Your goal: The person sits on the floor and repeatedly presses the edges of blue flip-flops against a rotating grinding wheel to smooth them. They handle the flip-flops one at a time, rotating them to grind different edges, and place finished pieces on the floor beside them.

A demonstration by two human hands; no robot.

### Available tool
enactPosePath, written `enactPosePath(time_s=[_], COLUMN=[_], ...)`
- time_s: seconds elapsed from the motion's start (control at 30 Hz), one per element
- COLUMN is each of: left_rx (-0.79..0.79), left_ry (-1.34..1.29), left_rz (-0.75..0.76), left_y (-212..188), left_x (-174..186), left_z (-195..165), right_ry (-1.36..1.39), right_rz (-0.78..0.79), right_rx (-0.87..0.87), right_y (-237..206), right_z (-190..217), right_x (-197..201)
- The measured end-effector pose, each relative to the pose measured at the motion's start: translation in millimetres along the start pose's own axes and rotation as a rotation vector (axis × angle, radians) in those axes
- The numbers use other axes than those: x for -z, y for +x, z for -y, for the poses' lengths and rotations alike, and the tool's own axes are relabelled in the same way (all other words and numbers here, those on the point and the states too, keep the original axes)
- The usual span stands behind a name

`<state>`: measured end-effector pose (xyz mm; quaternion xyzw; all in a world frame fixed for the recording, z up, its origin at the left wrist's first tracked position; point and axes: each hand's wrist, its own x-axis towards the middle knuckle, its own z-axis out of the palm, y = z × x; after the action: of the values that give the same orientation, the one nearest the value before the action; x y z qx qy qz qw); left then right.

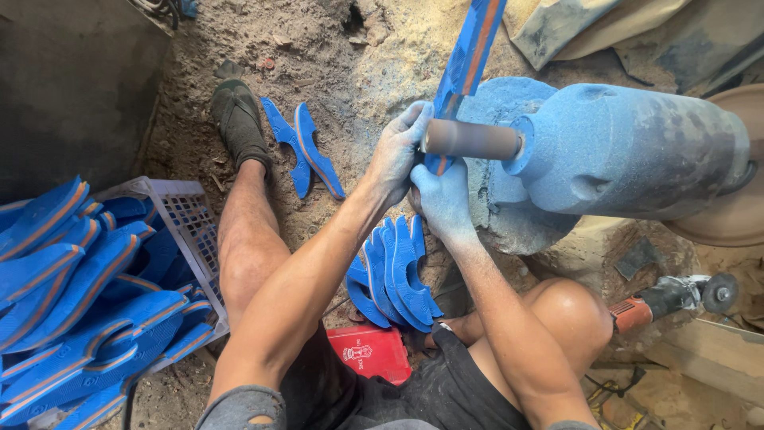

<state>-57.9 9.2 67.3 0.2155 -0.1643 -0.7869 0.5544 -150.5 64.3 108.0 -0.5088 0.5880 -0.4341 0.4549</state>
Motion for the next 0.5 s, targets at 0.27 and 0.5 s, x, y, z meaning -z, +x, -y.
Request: enactPosePath(time_s=[0.27, 0.5], left_rx=[0.047, 0.075], left_ry=[-0.013, 0.006], left_rz=[-0.040, -0.099], left_y=[-26.4, -37.5], left_x=[-5.5, -7.1], left_z=[3.2, 7.8], right_ry=[0.278, 0.266], right_rz=[-0.005, -0.012], right_rx=[-0.320, -0.396], right_y=[-21.3, -31.2], right_z=[34.6, 32.0], right_x=[-5.2, -1.9])
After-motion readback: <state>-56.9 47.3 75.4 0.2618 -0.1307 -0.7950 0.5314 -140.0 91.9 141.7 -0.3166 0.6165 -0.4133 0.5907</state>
